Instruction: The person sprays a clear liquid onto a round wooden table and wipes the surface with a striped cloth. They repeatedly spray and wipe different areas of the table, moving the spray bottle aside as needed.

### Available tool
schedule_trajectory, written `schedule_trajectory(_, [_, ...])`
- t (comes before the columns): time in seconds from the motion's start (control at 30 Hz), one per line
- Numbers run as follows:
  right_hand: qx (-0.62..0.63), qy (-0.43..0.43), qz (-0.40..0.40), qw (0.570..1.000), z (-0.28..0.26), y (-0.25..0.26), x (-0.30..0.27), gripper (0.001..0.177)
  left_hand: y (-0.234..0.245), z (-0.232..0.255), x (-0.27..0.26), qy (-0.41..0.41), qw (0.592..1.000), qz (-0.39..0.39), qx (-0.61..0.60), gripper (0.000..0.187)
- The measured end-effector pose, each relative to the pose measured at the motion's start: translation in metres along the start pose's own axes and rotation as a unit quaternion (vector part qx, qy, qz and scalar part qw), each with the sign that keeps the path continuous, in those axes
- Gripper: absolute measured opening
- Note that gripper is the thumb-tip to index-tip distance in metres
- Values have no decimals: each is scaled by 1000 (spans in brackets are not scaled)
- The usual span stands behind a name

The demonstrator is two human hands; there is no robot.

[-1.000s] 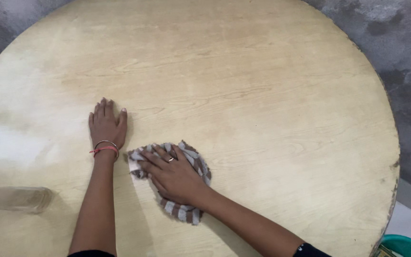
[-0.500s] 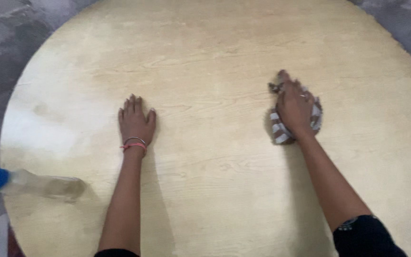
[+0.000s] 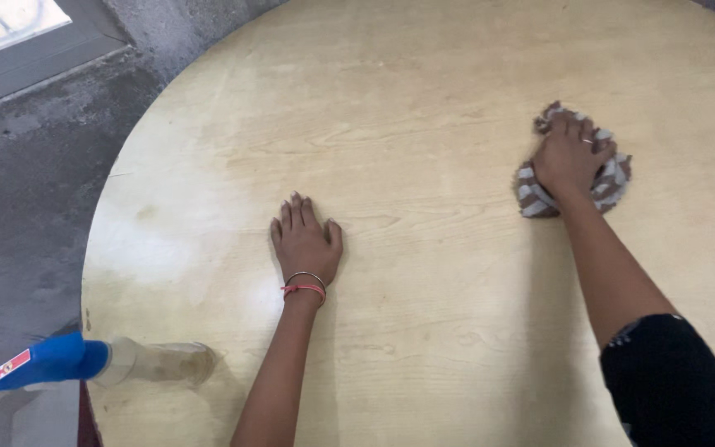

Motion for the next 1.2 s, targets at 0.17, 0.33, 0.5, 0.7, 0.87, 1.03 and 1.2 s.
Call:
schedule_trajectory(0.17, [50, 110, -17, 993, -132, -31, 44, 54, 2, 0, -2, 17, 999, -27, -2, 64])
schedule_trajectory(0.33, [121, 258, -130, 950, -330, -61, 23, 60, -9, -4, 3, -3, 1000, -25, -3, 63])
schedule_trajectory(0.5, [227, 421, -57, 876, -449, -42, -29, 49, -11, -19, 4, 22, 998, -3, -66, 74])
schedule_trajectory(0.7, [176, 366, -141, 903, -399, -52, 23, 63, -4, -8, 4, 9, 999, -24, -41, 71])
schedule_trajectory(0.87, [132, 238, -117, 955, -262, -73, 79, 63, -4, -9, 5, 25, 999, -36, -22, 66])
schedule_trajectory(1.03, [79, 124, -55, 988, -74, -47, 88, 49, -4, -8, 6, 27, 999, -37, -21, 66])
schedule_trajectory(1.2, [38, 24, -35, 998, 31, -7, 39, 51, -6, -8, 5, 20, 999, -27, -13, 67])
Point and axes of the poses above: each hand's wrist, its own x-axis towards the middle knuckle, its own y-axis out of the back of the hand, z = x × y, the point moved 7 cm from there along x, towards the middle knuckle, and after that the axes turned 14 degrees about y, right-handed, at the moved point
